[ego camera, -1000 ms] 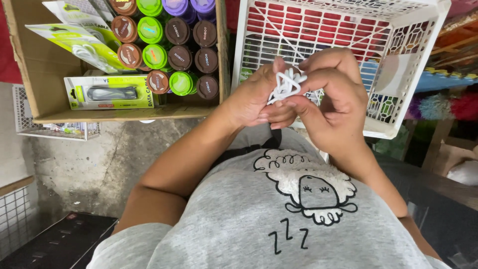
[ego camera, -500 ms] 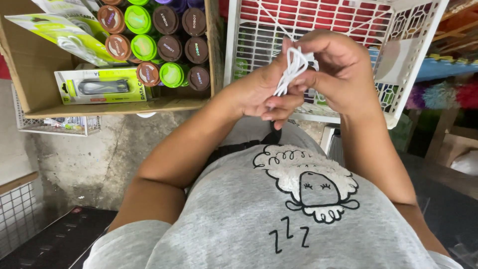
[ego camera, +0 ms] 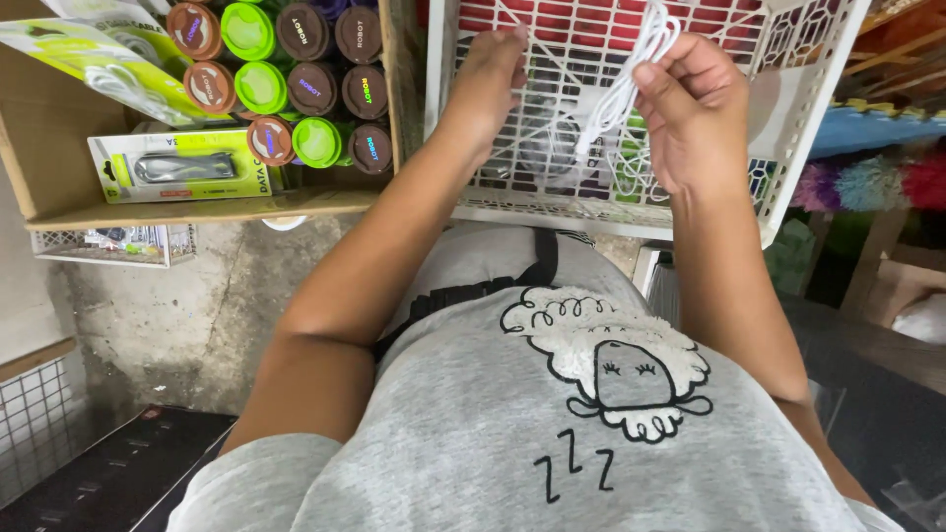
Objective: Packaging white data cables into individual plastic sleeves and then into retail cardboard packaging.
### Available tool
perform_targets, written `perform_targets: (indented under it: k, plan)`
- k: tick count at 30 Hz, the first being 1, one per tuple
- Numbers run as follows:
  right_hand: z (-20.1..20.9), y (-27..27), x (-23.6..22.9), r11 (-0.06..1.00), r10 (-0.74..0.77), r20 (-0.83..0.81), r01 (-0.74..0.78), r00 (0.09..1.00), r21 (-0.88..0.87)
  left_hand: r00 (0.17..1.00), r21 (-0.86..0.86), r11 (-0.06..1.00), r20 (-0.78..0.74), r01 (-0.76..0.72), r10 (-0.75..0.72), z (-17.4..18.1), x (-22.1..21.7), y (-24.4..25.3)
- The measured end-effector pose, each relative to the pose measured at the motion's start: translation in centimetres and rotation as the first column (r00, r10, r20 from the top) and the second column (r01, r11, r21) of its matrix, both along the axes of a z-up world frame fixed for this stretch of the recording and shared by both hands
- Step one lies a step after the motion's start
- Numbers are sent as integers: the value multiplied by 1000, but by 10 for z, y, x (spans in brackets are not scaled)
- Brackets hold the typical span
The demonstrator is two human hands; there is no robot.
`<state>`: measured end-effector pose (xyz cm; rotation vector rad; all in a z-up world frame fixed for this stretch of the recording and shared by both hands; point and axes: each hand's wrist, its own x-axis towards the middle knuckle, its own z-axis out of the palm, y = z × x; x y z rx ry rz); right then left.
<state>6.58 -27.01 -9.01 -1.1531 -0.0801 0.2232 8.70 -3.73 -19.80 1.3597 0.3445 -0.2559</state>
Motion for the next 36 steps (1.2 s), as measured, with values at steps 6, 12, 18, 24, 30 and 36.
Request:
perform_targets:
  k: [6, 12, 18, 24, 30, 36]
  plan:
    - [0, -17, 0, 995, -64, -98, 70, 993, 68, 889, 682, 612, -124, 399, -442, 34, -4, -9]
    - [-9, -24, 0, 989, -78, -252, 44, 964, -141, 799, 818, 238, -375, 523, -470, 11, -10, -35]
    - [-58, -41, 4, 974, -143, -337, 72, 930, -215, 772, 832, 145, -412, 535, -485, -11, -13, -44]
    - [-72, -41, 10, 970, -85, -375, -10, 923, -244, 894, 901, 273, -217, 338, -392, -54, -18, -46]
    - [-73, -31, 14, 944, -36, -349, -82, 936, -318, 893, 745, 640, 142, 188, -427, -52, -22, -50]
    - [-55, -6, 9, 873, -87, -191, -18, 978, -488, 924, -24, 926, -57, 377, -378, -12, -25, -50]
